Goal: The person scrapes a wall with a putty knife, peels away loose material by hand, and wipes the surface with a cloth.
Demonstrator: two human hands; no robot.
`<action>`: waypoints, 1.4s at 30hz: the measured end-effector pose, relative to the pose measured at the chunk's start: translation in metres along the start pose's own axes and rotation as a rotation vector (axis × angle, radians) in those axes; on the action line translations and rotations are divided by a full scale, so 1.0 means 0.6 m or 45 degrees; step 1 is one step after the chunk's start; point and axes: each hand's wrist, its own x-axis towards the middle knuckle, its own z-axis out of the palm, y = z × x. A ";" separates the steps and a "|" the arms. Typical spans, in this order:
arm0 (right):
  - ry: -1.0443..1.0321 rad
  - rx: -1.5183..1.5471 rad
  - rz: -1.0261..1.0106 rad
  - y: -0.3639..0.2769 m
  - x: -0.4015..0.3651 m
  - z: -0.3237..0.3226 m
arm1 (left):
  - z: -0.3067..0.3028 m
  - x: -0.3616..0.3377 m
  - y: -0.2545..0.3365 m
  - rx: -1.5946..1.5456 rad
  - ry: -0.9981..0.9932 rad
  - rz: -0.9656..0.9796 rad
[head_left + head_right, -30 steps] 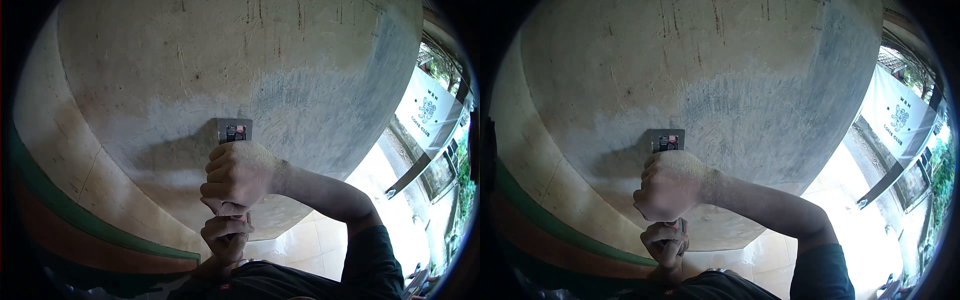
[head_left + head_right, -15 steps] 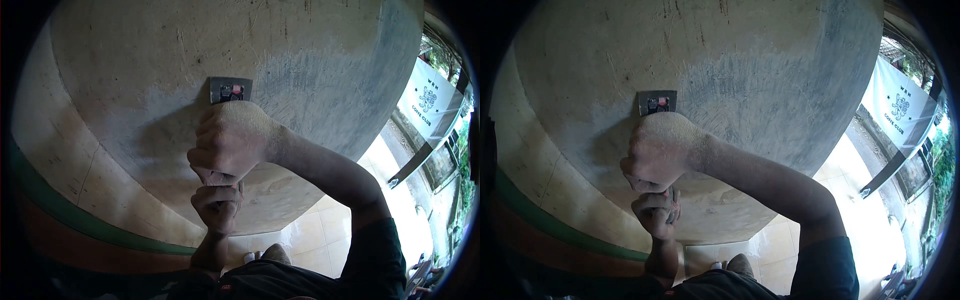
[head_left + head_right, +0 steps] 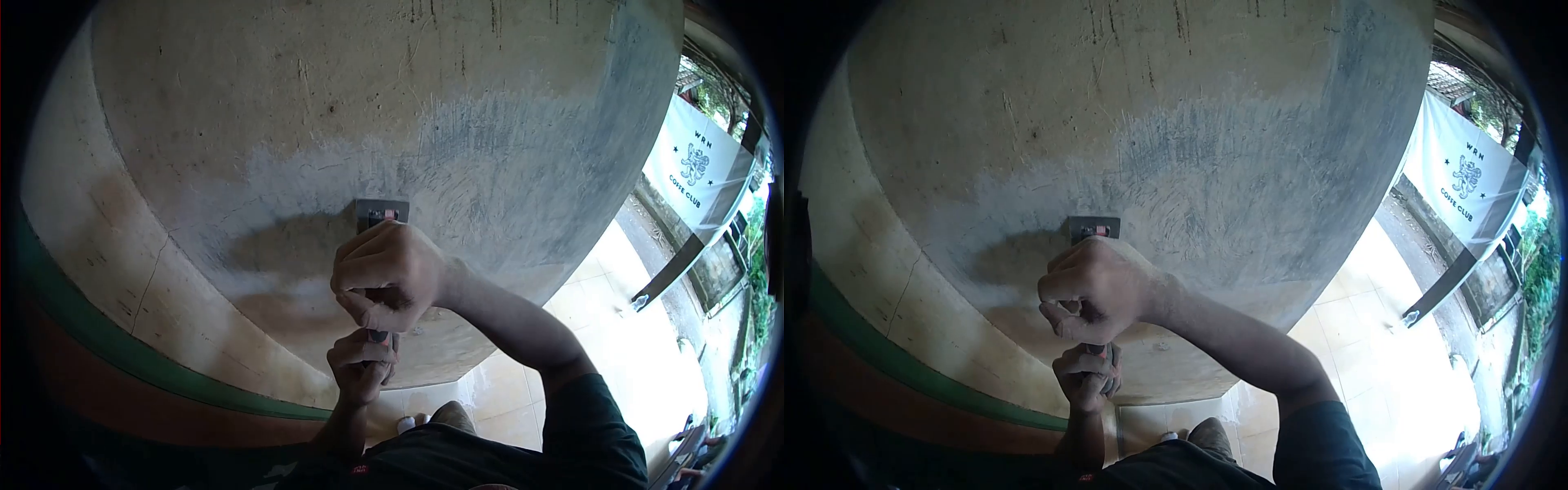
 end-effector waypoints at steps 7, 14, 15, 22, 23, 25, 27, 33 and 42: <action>0.039 1.478 0.647 0.019 -0.029 -0.036 | -0.026 -0.061 0.012 0.117 -0.075 -0.184; -0.185 1.869 0.150 0.027 -0.099 -0.042 | -0.011 -0.085 0.028 -0.196 0.075 -0.379; -0.100 1.952 0.130 0.022 -0.119 -0.037 | 0.003 -0.084 0.029 -0.132 0.131 -0.304; 0.408 1.078 1.435 -0.100 -0.214 0.097 | 0.034 -0.108 -0.014 -0.062 0.481 -0.508; 0.387 1.063 1.438 -0.128 -0.217 0.123 | 0.038 -0.109 -0.021 0.068 0.502 -0.523; 0.514 0.902 1.377 -0.179 -0.229 0.194 | 0.067 -0.090 -0.036 0.031 0.623 -0.404; 0.747 0.782 1.371 -0.228 -0.228 0.234 | 0.072 -0.100 -0.038 0.000 0.744 -0.385; 0.545 0.612 1.398 -0.277 -0.209 0.161 | 0.105 -0.073 -0.022 0.237 0.644 -0.219; 0.346 0.414 1.349 -0.274 -0.224 0.096 | 0.108 -0.095 0.000 -0.185 0.468 -0.431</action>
